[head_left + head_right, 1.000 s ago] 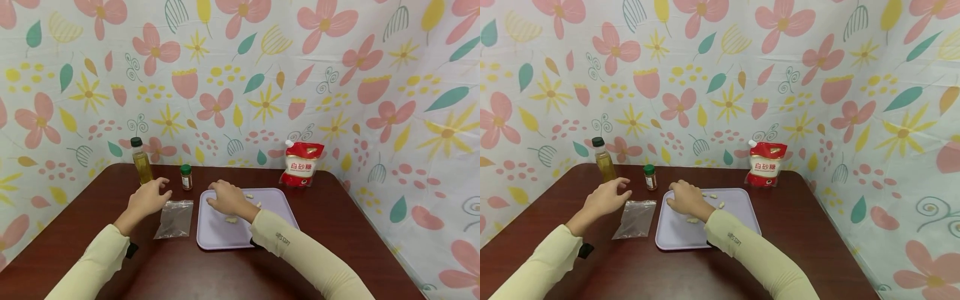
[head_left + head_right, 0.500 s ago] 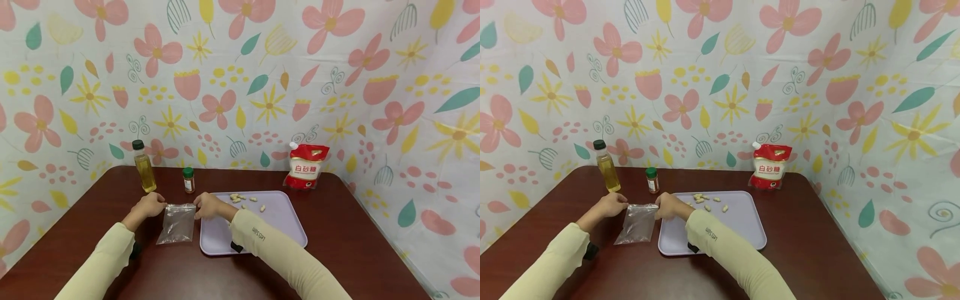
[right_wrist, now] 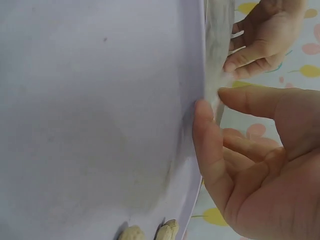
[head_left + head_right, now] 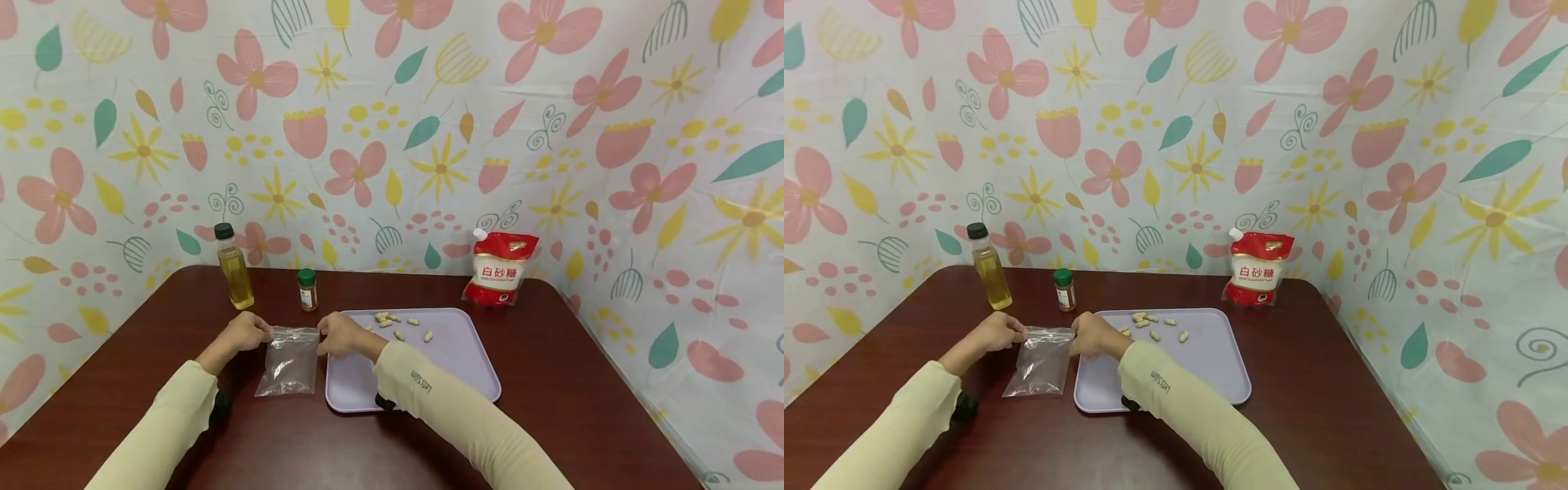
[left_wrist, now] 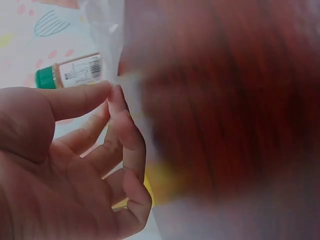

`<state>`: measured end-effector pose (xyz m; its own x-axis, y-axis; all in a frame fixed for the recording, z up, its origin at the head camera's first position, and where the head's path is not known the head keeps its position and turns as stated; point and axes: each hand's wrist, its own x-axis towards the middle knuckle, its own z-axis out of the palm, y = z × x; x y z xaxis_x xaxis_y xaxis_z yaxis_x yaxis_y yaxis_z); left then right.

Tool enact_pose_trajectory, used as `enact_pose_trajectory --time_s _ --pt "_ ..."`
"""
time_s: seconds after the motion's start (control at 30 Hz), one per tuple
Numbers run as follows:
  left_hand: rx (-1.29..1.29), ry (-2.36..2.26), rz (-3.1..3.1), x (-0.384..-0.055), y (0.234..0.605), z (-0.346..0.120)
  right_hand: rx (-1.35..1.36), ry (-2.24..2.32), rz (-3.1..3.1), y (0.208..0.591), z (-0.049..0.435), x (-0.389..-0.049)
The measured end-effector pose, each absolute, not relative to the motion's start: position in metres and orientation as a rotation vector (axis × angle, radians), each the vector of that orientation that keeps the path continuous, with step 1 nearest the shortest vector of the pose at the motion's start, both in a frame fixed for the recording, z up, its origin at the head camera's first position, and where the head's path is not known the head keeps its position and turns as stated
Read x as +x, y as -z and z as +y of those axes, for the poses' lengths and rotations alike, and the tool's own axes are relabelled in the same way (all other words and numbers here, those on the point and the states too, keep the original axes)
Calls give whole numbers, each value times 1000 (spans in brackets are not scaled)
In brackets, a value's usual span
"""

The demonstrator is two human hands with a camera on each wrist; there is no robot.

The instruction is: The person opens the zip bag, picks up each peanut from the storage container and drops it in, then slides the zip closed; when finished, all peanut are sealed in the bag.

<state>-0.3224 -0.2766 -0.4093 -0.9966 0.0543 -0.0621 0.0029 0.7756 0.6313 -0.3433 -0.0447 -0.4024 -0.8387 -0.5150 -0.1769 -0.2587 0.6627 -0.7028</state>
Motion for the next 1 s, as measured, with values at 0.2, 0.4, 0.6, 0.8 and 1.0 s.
enact_pose_trajectory --time_s 0.2,0.4,0.6,0.8,1.0 --pt "150 -1262 2786 -314 407 -276 -687 1027 2609 406 -41 -343" --pt "224 -1369 2720 -303 399 -272 -731 1301 2583 403 -33 -342" --pt "262 -1374 2763 -286 383 -260 -805 1440 2561 394 -21 -335" --pt "292 -1340 2893 -265 366 -245 -889 1465 2548 388 -3 -325" --pt "359 -1274 3056 -249 356 -231 -992 1479 2554 377 13 -313"
